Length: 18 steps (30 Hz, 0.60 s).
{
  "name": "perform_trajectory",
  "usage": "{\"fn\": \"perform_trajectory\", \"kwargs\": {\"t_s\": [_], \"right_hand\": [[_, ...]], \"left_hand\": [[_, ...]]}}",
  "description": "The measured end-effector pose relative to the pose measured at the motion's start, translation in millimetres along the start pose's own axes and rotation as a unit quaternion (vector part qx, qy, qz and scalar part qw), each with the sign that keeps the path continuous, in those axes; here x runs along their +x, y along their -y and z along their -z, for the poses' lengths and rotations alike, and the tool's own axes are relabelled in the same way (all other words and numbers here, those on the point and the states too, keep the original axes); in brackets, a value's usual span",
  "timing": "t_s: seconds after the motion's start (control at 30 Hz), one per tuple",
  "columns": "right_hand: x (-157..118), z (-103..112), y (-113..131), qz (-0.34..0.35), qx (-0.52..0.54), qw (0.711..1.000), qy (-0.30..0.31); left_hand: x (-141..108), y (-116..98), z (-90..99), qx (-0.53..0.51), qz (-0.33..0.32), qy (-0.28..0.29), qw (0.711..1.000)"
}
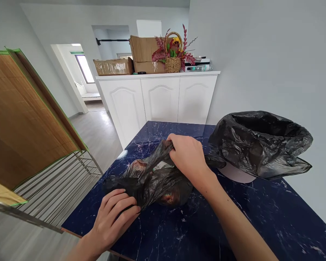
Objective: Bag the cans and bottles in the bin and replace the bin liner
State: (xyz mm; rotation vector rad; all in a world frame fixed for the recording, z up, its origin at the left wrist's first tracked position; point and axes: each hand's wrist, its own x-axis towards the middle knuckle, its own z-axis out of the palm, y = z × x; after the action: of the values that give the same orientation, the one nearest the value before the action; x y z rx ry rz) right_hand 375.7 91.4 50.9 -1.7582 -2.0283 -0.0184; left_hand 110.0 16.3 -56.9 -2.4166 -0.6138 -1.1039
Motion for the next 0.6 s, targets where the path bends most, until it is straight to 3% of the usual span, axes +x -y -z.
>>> {"fn": "perform_trajectory", "kwargs": {"t_s": [0.07,0.13,0.2,0.27,0.37,0.47,0.6], "right_hand": [[1,-5,1,0.002,0.020,0.997,-0.076],[-1,-7,5,0.059,0.052,0.986,-0.145],[-6,-3,10,0.138,0.097,0.970,-0.172],[-14,5,16,0.214,0.144,0.957,-0.134],[-25,18,22,0.305,0.181,0.934,0.046],[-29,20,22,0.327,0.130,0.916,0.192],[-22,4,21,0.228,-0.015,0.959,0.170]], "left_hand": [[5,-5,-1.1,-0.006,0.014,0.001,1.000],[14,-9,-3.4,-0.046,0.038,0.033,0.998],[27,-11,-7.2,-0.081,0.067,0.081,0.991],[40,-10,-12.2,-0.084,0.107,0.126,0.983],[51,-5,-19.3,-0.075,0.152,0.185,0.968],[55,-2,-22.9,-0.078,0.161,0.224,0.958],[52,1,-24.7,-0.058,0.172,0.266,0.947]]}}
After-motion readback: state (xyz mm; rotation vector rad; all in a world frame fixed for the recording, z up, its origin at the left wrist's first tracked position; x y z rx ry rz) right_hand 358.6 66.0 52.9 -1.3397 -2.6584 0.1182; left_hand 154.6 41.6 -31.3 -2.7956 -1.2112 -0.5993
